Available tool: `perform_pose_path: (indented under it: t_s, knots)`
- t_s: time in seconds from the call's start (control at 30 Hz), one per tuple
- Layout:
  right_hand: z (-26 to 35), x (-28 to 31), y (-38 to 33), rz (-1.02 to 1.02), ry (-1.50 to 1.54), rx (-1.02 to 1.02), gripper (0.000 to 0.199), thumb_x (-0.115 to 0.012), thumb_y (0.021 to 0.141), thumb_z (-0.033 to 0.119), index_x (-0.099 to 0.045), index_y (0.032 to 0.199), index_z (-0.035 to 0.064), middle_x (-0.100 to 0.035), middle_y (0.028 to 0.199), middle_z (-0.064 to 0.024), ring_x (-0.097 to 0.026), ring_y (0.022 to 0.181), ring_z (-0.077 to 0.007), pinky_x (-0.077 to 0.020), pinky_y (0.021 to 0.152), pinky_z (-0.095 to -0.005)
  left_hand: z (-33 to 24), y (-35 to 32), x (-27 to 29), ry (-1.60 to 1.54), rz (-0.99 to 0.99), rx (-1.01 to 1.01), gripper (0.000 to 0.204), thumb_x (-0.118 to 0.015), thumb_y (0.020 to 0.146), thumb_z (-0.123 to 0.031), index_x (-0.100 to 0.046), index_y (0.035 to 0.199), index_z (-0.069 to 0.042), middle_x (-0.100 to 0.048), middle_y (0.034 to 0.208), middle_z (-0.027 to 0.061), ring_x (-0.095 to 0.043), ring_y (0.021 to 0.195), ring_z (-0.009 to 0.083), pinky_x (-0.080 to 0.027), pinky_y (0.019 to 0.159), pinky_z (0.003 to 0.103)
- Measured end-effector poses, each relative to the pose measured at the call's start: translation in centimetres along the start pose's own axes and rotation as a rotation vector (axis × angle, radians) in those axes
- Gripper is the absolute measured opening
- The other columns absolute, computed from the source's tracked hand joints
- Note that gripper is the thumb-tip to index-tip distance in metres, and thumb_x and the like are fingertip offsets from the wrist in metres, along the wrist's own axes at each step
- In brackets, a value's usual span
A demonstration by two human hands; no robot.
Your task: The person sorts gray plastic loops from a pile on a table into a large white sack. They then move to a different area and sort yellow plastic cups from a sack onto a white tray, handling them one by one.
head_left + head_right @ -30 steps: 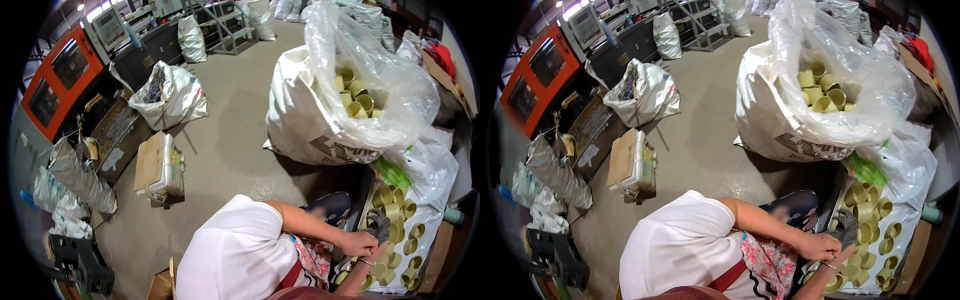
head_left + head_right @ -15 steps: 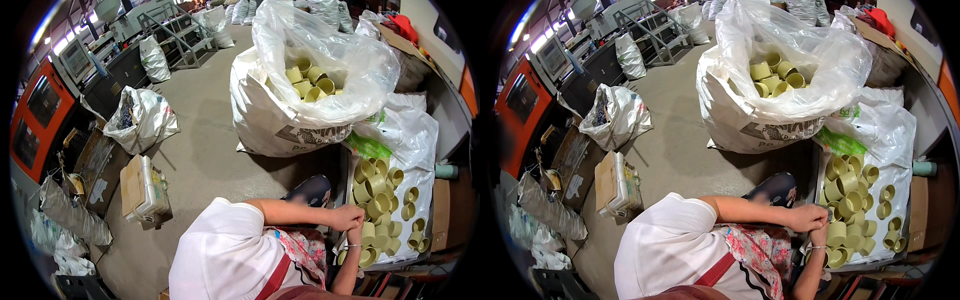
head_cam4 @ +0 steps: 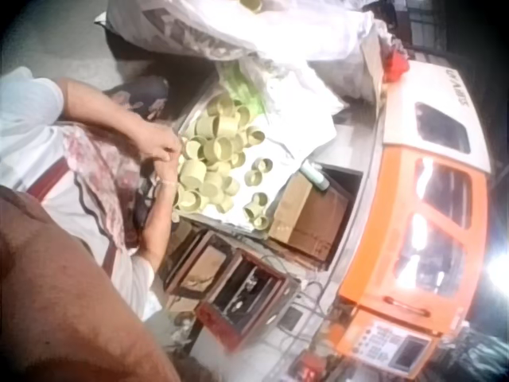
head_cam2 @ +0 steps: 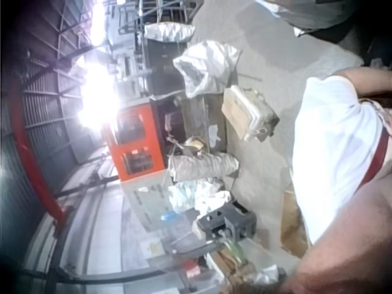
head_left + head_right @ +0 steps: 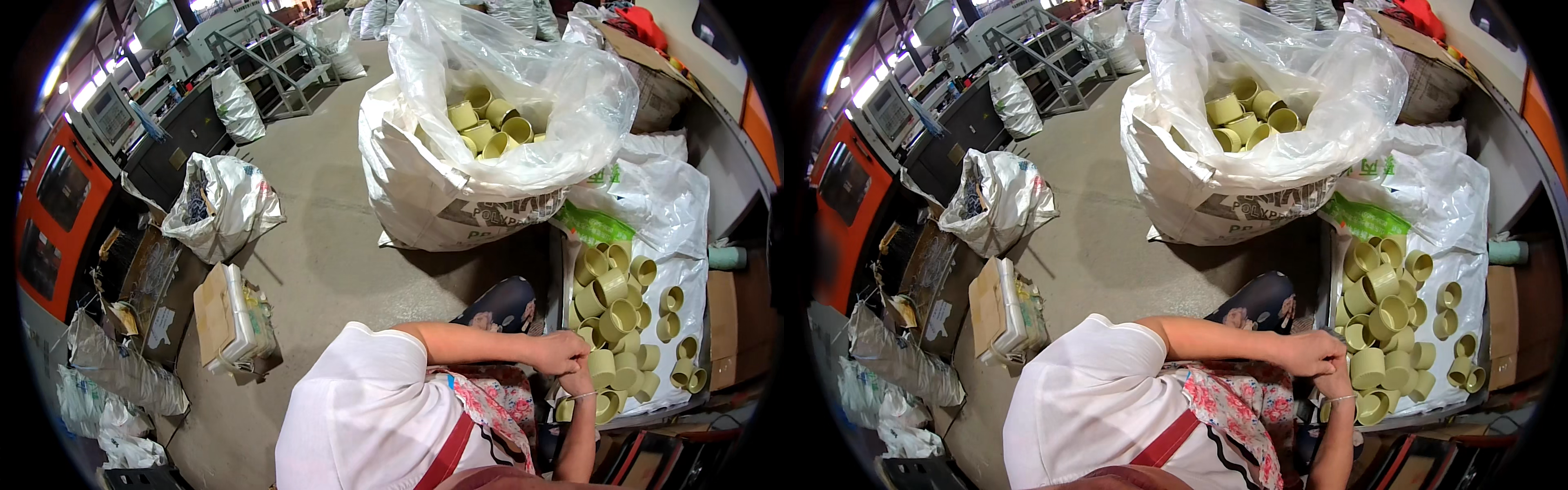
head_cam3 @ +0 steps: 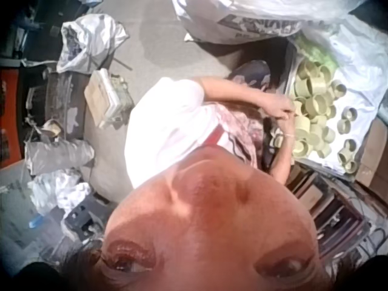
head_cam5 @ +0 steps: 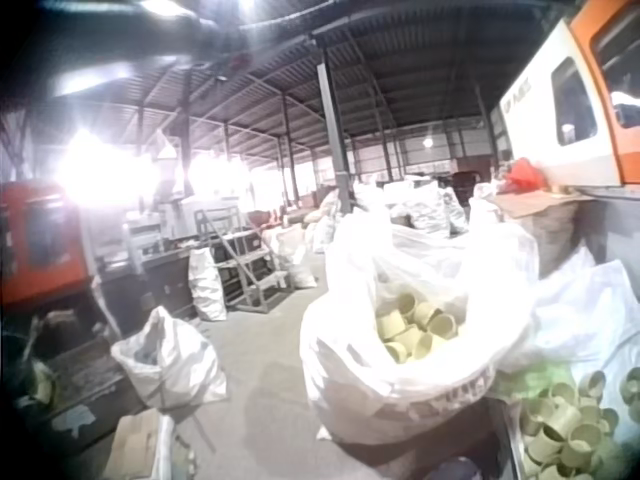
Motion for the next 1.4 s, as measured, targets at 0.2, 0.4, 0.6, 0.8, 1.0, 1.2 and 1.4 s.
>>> perform_pose_path:
  t_s: [0.2,0.4,0.6,0.8,1.0,1.2,1.4]
  knots:
    - [-6.0,1.5,1.6,0.061,0.024,0.044,0.042,-0.065,0.072,0.005,-0.048,0.110,0.0052,-0.051,0.112,-0.0072,-0.051,0.101,-0.0179,-0.0432,0.086,-0.0319,-0.3,0.5,0.0,0.073,-0.021,-0.088,0.014,-0.060,0.071,-0.009,-0.052,0.078,0.001,-0.056,0.074,0.0178,-0.056,0.073,0.0364,-0.044,0.064,0.042]
    - [-4.3,1.2,2.2,-0.227,0.783,0.069,0.036,-0.051,0.088,0.017,-0.042,0.120,0.0053,-0.050,0.114,-0.0069,-0.050,0.105,-0.0204,-0.0405,0.092,-0.0334,-0.4,0.9,2.4,0.083,-0.226,-0.230,0.029,-0.064,0.069,-0.014,-0.054,0.094,-0.002,-0.054,0.094,0.0148,-0.050,0.092,0.0352,-0.040,0.080,0.043]
    - [5.6,2.1,1.2,-0.305,1.538,0.072,0.044,-0.036,0.091,0.037,-0.049,0.119,0.0050,-0.053,0.119,-0.0111,-0.050,0.108,-0.0260,-0.0385,0.096,-0.0394,4.5,0.6,3.5,-0.070,-0.388,0.040,0.051,-0.064,0.076,-0.024,-0.046,0.119,-0.004,-0.047,0.111,0.0143,-0.046,0.105,0.0278,-0.036,0.092,0.037]
    - [6.1,1.4,0.2,-0.027,1.549,0.330,0.050,-0.038,0.089,0.043,-0.047,0.122,0.0066,-0.051,0.122,-0.0097,-0.047,0.112,-0.0285,-0.0316,0.100,-0.0453,7.4,2.7,4.1,-0.248,-0.490,0.222,0.022,-0.063,0.080,-0.020,-0.060,0.074,0.001,-0.056,0.068,0.0037,-0.052,0.066,0.0089,-0.044,0.063,0.025]
    - [8.5,2.4,-0.3,-0.268,1.649,0.316,0.057,-0.040,0.089,0.043,-0.035,0.133,0.0071,-0.041,0.130,-0.0141,-0.038,0.119,-0.0301,-0.0263,0.103,-0.0425,4.7,2.5,5.3,-0.009,-0.825,0.026,0.021,-0.067,0.075,-0.017,-0.057,0.083,-0.001,-0.052,0.076,0.0056,-0.051,0.068,0.0119,-0.042,0.060,0.027]
    - [8.2,3.0,1.5,-0.361,1.690,0.400,0.059,-0.040,0.090,0.040,-0.028,0.137,0.0075,-0.029,0.140,-0.0171,-0.031,0.126,-0.0304,-0.0236,0.104,-0.0400,2.8,0.3,-1.0,-0.293,-0.318,0.021,0.023,-0.070,0.070,-0.015,-0.057,0.084,-0.001,-0.053,0.078,0.0081,-0.055,0.071,0.0174,-0.045,0.065,0.029]
    - [9.0,2.4,1.8,-0.463,1.700,0.380,0.057,-0.037,0.091,0.038,-0.028,0.137,0.0059,-0.029,0.140,-0.0168,-0.031,0.126,-0.0295,-0.0221,0.106,-0.0401,5.1,0.7,-1.0,-0.161,-0.247,-0.025,0.019,-0.069,0.071,-0.013,-0.059,0.082,0.000,-0.054,0.074,0.0066,-0.056,0.071,0.0156,-0.045,0.064,0.027]
Point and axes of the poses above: each hand's wrist, its own y-axis towards the middle knuckle, its own x-axis out of the back of the hand, z = x × y, the point moved 3 cm from there along y, towards the middle knuckle
